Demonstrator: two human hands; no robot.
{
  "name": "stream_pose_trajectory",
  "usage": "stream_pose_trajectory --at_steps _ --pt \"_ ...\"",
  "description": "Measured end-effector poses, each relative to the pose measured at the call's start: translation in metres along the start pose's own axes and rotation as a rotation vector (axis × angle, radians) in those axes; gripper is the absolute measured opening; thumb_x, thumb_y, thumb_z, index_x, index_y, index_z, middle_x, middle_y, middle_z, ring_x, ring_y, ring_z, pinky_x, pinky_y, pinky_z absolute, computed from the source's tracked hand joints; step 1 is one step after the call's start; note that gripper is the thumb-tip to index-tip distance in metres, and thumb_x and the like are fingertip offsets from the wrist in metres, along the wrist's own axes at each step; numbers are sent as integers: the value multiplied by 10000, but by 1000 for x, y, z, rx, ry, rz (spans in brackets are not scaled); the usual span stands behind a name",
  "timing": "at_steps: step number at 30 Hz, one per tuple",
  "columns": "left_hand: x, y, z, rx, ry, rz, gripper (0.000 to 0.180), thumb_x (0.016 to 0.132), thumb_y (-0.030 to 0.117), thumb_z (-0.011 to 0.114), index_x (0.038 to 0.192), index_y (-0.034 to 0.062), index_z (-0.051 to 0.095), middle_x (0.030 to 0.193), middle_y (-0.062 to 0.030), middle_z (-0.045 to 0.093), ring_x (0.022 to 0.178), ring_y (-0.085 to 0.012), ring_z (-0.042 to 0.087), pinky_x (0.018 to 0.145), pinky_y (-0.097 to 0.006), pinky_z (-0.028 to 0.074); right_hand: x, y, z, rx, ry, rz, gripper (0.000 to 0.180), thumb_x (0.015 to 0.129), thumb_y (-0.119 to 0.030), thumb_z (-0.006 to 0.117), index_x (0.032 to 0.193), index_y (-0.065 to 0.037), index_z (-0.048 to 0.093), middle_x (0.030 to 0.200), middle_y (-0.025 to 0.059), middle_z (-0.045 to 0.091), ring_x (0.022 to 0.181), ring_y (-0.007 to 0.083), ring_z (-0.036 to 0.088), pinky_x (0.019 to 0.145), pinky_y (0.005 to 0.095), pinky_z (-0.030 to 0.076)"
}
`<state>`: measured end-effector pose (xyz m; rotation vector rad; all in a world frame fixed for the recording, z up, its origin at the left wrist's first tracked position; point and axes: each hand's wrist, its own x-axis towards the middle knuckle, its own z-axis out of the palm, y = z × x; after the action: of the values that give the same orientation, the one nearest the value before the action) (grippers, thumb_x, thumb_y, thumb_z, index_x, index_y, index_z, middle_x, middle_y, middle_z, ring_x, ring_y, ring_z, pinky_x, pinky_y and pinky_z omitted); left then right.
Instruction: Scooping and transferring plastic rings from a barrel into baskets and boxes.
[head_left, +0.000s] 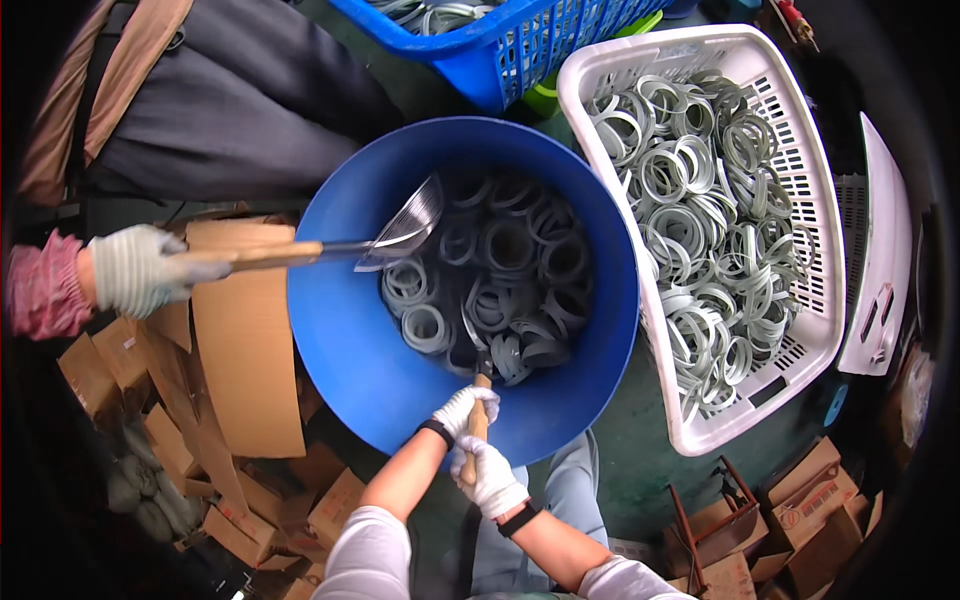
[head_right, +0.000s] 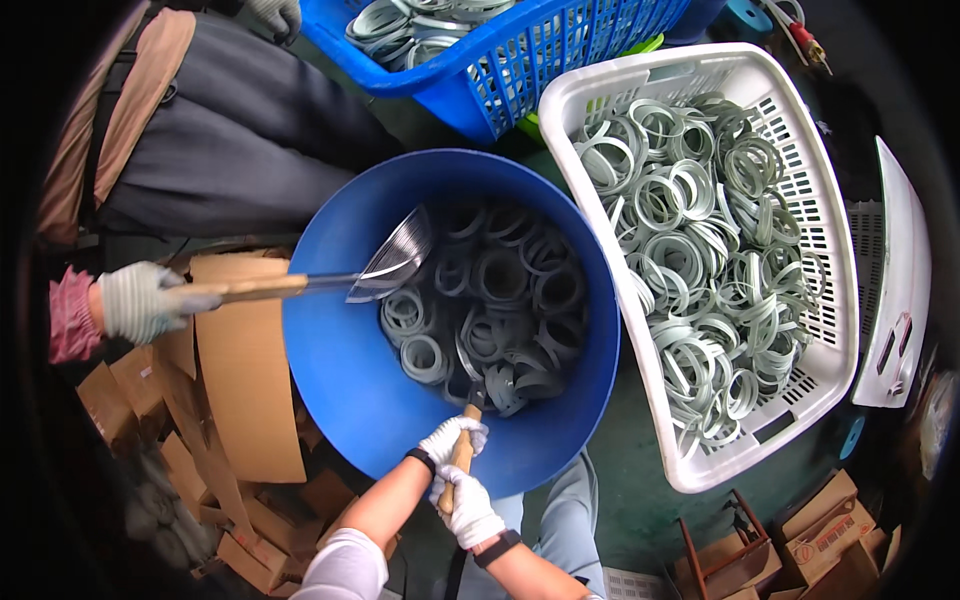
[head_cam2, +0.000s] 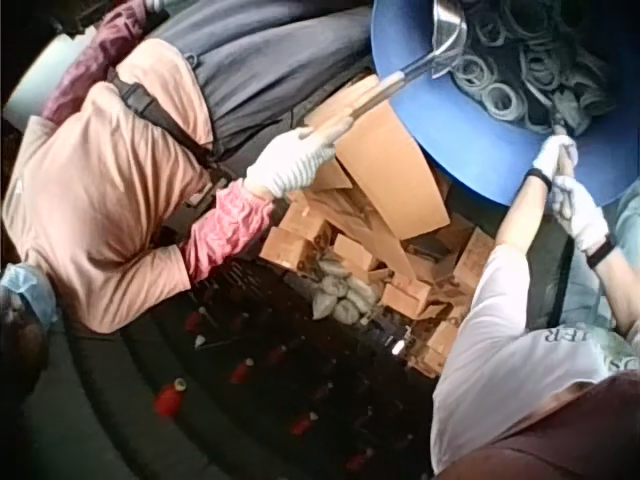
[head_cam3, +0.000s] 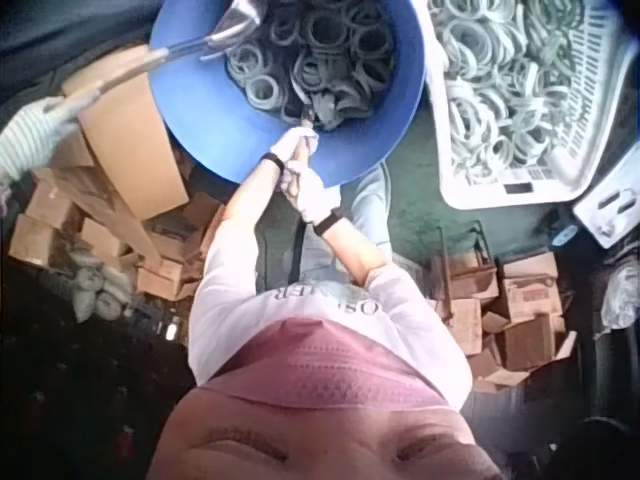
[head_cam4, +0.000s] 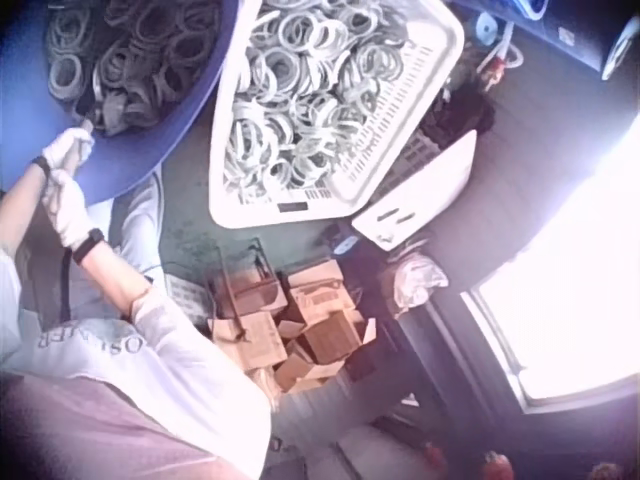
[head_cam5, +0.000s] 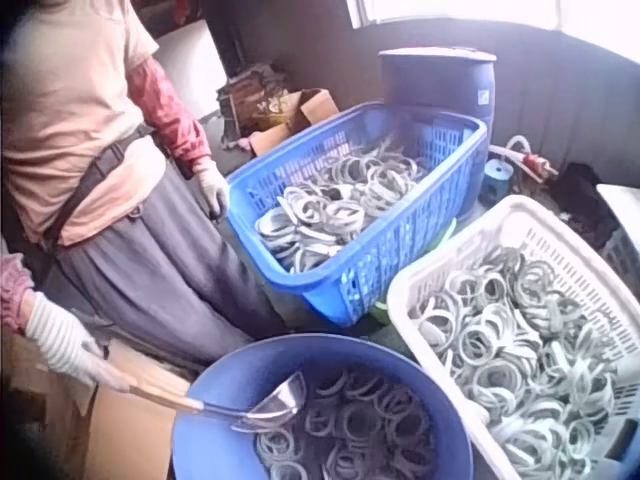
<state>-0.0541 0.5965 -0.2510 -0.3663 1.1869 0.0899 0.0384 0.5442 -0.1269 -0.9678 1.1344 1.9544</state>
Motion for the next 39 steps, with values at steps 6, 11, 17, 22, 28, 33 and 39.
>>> stream_pose_trajectory --at_steps 6,11,17,22,28,33,39 --pt "30 57 -3 210 -91 -103 254 854 224 631 976 9 576 669 -12 578 586 -106 573 603 -247 501 65 -16 24 21 118 -138 140 827 -54 613 932 -55 521 696 45 560 564 160 544 500 269 463" --pt "16 54 48 825 291 -23 392 778 264 750 1004 -19 601 864 -104 646 754 -206 638 666 -332 522 53 -15 12 -75 154 -212 179 821 -107 632 953 -25 543 707 55 573 582 187 558 542 316 490" --pt "23 22 25 832 287 42 311 784 195 732 972 -15 603 830 -121 640 722 -225 638 629 -354 531 27 2 -1 -173 171 -299 172 800 -57 645 928 -2 543 714 68 577 557 179 557 508 322 491" --pt "1 -1 27 795 218 88 230 796 161 716 922 10 595 779 -89 625 663 -212 623 621 -356 532 -3 23 -1 -231 184 -361 222 812 -58 638 967 6 493 737 76 579 553 163 557 500 302 491" --pt "0 -29 26 687 115 202 234 809 174 708 924 36 559 794 -66 591 649 -185 589 596 -324 534 -17 34 -28 -459 248 -415 237 822 -58 639 997 -5 487 740 72 575 553 151 560 488 295 494" --pt "-5 -43 25 687 87 217 271 808 193 713 970 52 548 821 -59 589 661 -168 577 588 -314 523 -27 44 -45 -497 231 -451 288 813 -108 649 1025 -8 482 748 61 571 561 142 558 507 294 504" --pt "-21 -59 23 667 78 240 246 813 155 701 959 41 539 796 -68 582 620 -171 571 559 -325 525 -33 65 -58 -515 207 -483 277 801 -130 651 1000 -21 492 730 62 573 555 149 564 486 293 489"
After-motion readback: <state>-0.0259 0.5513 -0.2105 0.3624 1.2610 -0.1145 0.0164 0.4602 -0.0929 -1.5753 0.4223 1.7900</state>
